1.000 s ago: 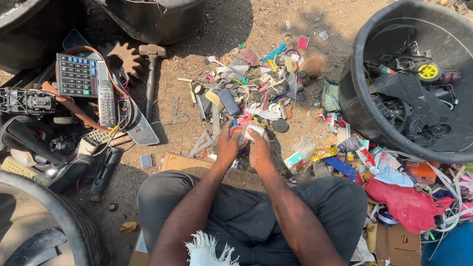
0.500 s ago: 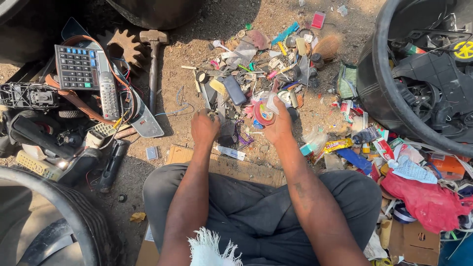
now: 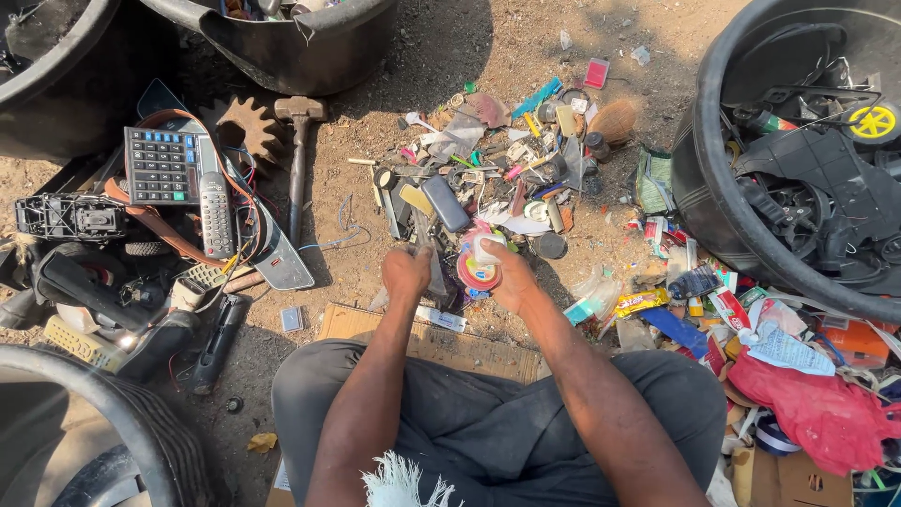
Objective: The person sits on the ground and sorts through a pile of mixed waste, picking up items such as plastic pieces, wires, and small containers. They separate materials by hand and place selected items into nearby black bins.
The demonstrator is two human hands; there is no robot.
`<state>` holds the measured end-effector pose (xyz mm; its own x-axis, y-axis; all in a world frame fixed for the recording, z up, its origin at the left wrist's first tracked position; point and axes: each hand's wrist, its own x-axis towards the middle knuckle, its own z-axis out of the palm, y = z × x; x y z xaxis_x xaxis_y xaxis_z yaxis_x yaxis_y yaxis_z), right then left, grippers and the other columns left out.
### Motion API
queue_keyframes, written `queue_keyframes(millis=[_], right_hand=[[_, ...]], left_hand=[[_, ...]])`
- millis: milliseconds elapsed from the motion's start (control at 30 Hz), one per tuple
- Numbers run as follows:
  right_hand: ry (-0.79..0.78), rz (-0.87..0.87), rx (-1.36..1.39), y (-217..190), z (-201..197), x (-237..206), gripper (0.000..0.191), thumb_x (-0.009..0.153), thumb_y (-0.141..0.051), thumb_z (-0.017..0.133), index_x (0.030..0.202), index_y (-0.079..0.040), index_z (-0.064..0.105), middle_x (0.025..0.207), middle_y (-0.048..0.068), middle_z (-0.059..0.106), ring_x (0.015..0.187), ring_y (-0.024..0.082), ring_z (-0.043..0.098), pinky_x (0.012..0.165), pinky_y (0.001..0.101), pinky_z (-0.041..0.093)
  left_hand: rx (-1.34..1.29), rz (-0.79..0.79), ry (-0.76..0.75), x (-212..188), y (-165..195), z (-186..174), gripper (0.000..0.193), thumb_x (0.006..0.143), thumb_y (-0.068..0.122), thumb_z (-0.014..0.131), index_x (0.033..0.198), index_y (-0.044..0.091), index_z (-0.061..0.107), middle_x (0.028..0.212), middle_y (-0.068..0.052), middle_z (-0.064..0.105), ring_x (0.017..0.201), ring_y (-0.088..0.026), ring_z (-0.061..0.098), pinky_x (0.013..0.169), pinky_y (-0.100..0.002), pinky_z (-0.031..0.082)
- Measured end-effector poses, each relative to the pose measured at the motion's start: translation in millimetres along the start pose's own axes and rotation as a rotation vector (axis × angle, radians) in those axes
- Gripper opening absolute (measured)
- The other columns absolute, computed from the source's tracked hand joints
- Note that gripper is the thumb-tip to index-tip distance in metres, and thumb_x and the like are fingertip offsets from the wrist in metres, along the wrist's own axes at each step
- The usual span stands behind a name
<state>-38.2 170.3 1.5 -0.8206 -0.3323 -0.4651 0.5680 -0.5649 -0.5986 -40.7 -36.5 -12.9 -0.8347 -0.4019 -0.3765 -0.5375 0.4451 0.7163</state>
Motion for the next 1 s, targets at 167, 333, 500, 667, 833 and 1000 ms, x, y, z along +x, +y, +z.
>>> queue_keyframes(millis=[167,333,500,667,833,1000], right_hand=[[-0.21,0.164,-0.001,0.5,2.9,1.7,0.058,0.087,-0.038,0.075,0.129,-0.001,0.062,0.111,0.014,0.071,0.097,0.025,0.071,0.083,0.0432,0.058],[-0.238,0.199,0.006,0.2,-0.3,5.5,0.061,0.086,-0.032,0.076,0.134,0.002,0.061,0.115,0.014,0.071,0.102,0.023,0.072,0.095,0.0386,0.058],[-0.206,0.192,0.007,6.1,-9.1,8.7,0.062,0.082,-0.024,0.081,0.133,0.005,0.063,0.117,0.015,0.072,0.103,0.023,0.071,0.096,0.0385,0.057],[-0.103,0.199,-0.026,14.2,-16.1,10.6,0.056,0.08,-0.019,0.083,0.126,0.004,0.063,0.113,0.017,0.072,0.101,0.027,0.072,0.094,0.0425,0.059],[-0.059,0.211,-0.07,14.8,-20.4,6.7,0.054,0.079,-0.016,0.083,0.124,0.006,0.063,0.113,0.02,0.073,0.101,0.029,0.073,0.093,0.0449,0.06],[-0.111,0.186,-0.091,10.0,-19.7,-9.3,0.055,0.079,-0.015,0.082,0.125,0.006,0.062,0.114,0.021,0.072,0.102,0.03,0.073,0.092,0.0452,0.06]], left_hand=[[-0.174,0.04,-0.055,-21.3,3.9,4.0,0.035,0.087,0.031,0.072,0.094,-0.002,0.074,0.088,-0.024,0.075,0.083,-0.038,0.074,0.078,-0.047,0.054],[-0.021,0.201,-0.117,-22.9,6.0,5.5,0.041,0.098,0.037,0.056,0.097,0.0,0.075,0.089,-0.028,0.072,0.089,-0.043,0.07,0.083,-0.05,0.052],[0.017,0.15,-0.135,-10.7,-2.7,4.1,0.059,0.105,0.046,0.045,0.091,-0.003,0.075,0.094,-0.031,0.072,0.095,-0.046,0.068,0.09,-0.053,0.049],[0.25,0.214,0.113,-6.1,-24.6,-6.2,0.045,0.082,0.035,0.062,0.112,0.002,0.072,0.115,-0.027,0.067,0.108,-0.044,0.063,0.09,-0.051,0.051],[0.624,0.162,0.074,-9.9,-32.9,-9.7,0.037,0.092,0.029,0.062,0.119,0.004,0.068,0.121,-0.021,0.064,0.116,-0.042,0.059,0.096,-0.058,0.047],[0.435,0.052,-0.071,-13.1,-28.0,-20.1,0.038,0.094,0.035,0.064,0.115,0.005,0.075,0.119,-0.022,0.073,0.108,-0.042,0.07,0.096,-0.054,0.054]])
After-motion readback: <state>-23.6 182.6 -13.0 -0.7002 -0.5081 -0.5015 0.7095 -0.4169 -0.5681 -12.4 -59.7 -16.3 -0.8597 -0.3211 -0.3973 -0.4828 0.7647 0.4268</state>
